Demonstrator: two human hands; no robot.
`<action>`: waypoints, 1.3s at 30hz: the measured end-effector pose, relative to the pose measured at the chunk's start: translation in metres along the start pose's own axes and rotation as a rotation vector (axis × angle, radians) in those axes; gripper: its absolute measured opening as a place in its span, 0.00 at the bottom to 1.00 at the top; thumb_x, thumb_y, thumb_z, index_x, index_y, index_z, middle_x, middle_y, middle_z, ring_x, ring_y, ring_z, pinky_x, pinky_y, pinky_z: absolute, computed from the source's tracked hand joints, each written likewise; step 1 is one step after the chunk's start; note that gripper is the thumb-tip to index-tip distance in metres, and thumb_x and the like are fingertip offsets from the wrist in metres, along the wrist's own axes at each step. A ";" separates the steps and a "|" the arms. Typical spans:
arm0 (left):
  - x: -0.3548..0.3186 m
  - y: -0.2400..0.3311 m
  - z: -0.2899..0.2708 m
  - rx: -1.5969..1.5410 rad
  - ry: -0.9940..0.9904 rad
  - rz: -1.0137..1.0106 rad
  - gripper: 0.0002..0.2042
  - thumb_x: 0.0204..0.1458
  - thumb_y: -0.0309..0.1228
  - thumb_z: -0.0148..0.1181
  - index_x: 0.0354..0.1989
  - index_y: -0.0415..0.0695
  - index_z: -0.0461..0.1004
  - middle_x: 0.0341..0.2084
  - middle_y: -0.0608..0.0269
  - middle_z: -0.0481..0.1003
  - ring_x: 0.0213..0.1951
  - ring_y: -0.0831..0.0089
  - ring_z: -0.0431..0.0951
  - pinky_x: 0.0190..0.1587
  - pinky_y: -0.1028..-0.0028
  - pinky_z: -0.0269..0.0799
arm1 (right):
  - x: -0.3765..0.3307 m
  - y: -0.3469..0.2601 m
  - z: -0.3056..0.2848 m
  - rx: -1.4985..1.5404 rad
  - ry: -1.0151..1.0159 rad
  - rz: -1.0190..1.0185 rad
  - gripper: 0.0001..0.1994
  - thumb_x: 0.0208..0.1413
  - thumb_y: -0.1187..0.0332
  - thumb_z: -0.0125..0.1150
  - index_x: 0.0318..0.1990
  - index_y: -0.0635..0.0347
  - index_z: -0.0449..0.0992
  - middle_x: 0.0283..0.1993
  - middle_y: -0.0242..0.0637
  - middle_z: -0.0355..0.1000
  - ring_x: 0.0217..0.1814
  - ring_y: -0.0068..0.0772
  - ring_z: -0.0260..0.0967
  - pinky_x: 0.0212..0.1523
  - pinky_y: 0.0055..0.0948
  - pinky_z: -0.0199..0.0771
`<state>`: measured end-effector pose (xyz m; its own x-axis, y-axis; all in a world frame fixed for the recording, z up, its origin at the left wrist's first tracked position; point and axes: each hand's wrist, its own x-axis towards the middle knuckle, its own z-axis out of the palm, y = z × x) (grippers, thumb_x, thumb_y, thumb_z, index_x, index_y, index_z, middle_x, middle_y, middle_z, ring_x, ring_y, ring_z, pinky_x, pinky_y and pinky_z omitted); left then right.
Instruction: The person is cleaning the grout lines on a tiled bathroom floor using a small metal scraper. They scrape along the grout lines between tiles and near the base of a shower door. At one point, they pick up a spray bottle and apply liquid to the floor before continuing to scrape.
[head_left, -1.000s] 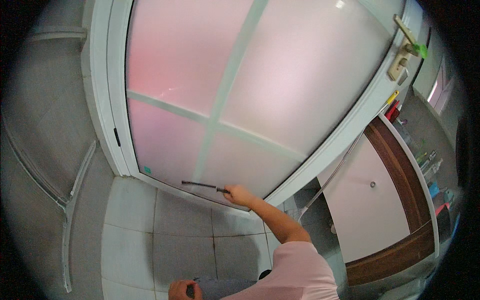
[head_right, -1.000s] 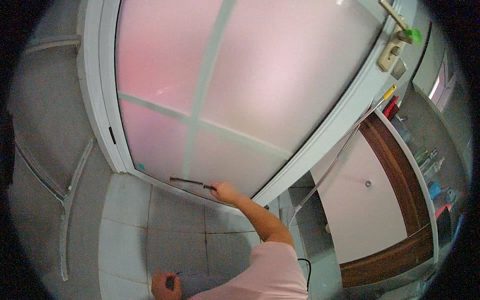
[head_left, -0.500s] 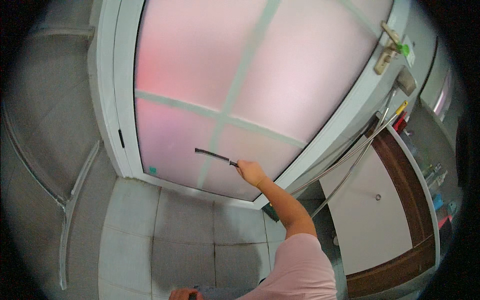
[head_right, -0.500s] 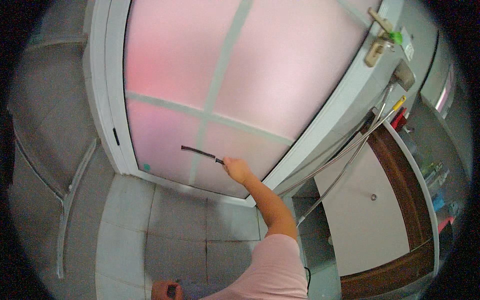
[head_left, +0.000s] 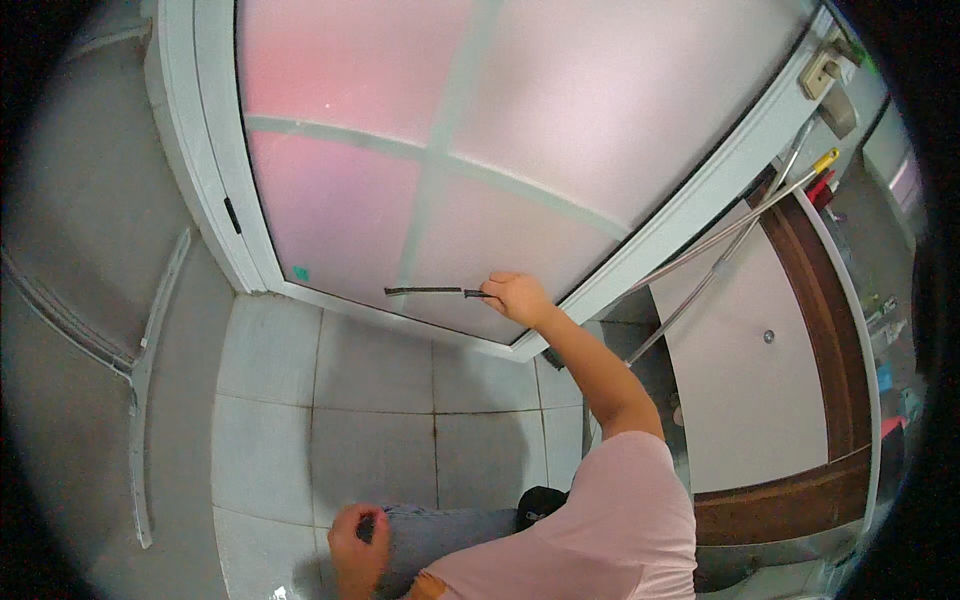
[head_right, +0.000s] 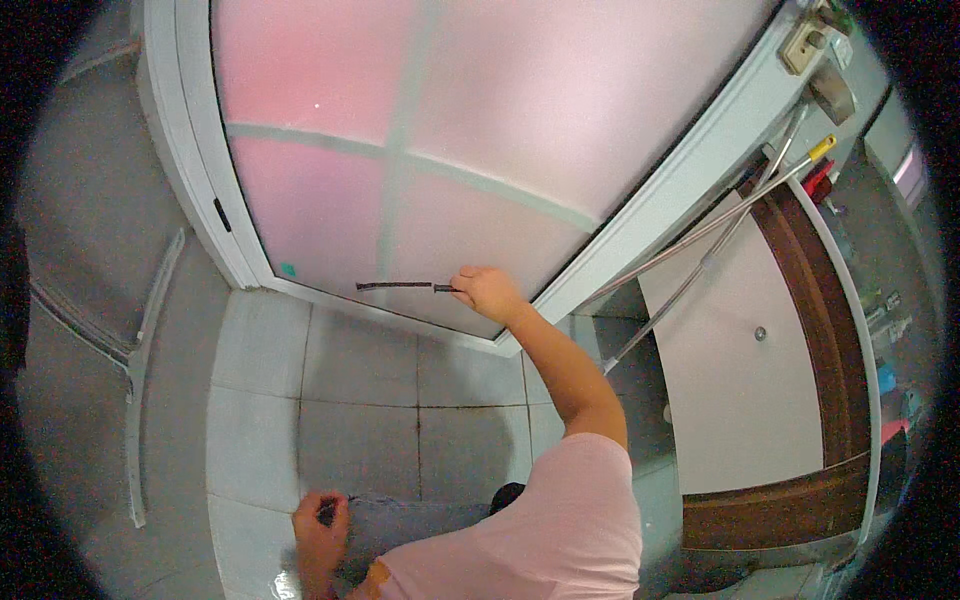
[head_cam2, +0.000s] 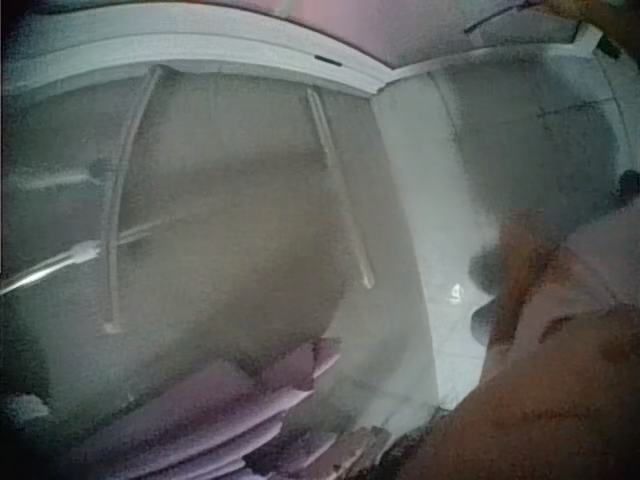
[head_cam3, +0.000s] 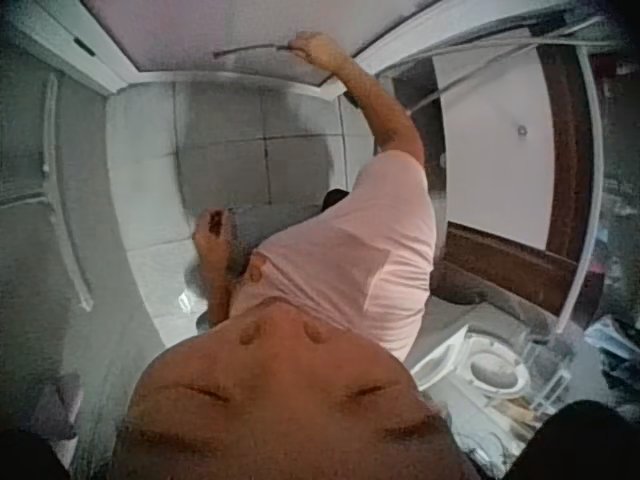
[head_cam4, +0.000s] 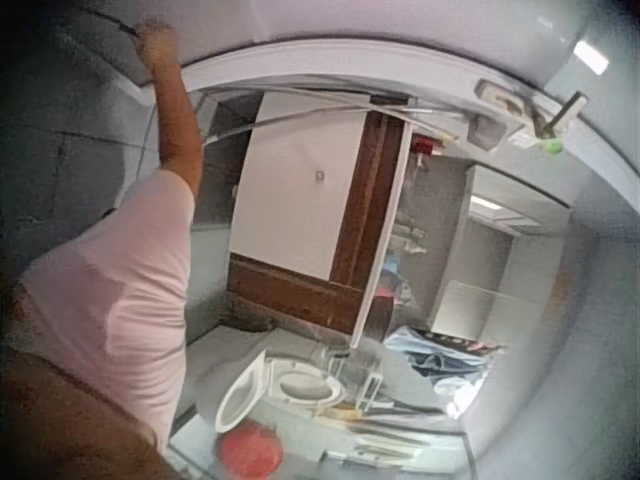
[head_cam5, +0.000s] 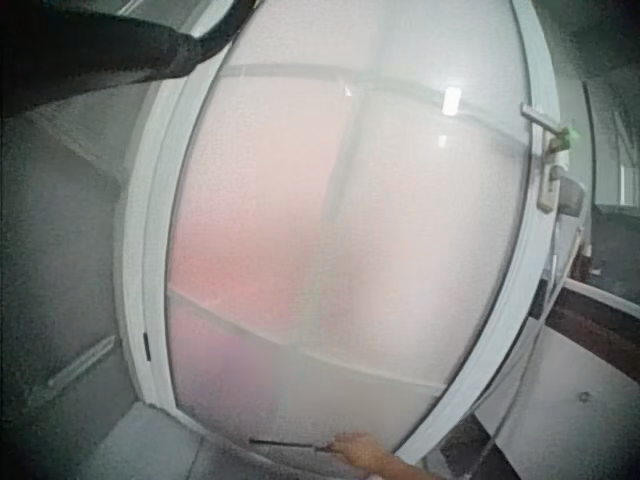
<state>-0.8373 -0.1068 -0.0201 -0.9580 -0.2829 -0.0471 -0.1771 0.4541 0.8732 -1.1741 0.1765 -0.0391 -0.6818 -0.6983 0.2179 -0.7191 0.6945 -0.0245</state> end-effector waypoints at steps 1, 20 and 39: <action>0.009 -0.007 -0.001 -0.092 -0.040 -0.036 0.05 0.41 0.21 0.52 0.28 0.35 0.69 0.24 0.54 0.71 0.30 0.63 0.72 0.35 0.71 0.66 | 0.002 -0.002 -0.002 -0.002 -0.007 0.000 0.08 0.47 0.62 0.51 0.28 0.56 0.66 0.26 0.40 0.65 0.29 0.43 0.65 0.27 0.40 0.65; 0.141 -0.005 0.084 -1.427 -0.097 -0.865 0.11 0.56 0.33 0.31 0.38 0.38 0.56 0.43 0.52 0.64 0.46 0.56 0.66 0.47 0.54 0.61 | -0.072 -0.111 -0.055 0.471 -0.621 0.176 0.17 0.50 0.55 0.48 0.37 0.62 0.70 0.35 0.47 0.69 0.33 0.45 0.66 0.34 0.40 0.64; 0.152 -0.018 0.060 -1.511 -0.023 -0.837 0.09 0.56 0.29 0.33 0.29 0.37 0.60 0.41 0.49 0.64 0.45 0.58 0.65 0.51 0.56 0.60 | -0.171 0.227 -0.108 0.189 0.941 1.269 0.14 0.47 0.67 0.51 0.38 0.69 0.63 0.33 0.50 0.68 0.35 0.43 0.69 0.35 0.36 0.67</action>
<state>-0.9929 -0.1077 -0.0722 -0.7290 0.0080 -0.6845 -0.2506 -0.9337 0.2559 -1.2061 0.4719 0.0239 -0.5548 0.6932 0.4602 0.1720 0.6367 -0.7517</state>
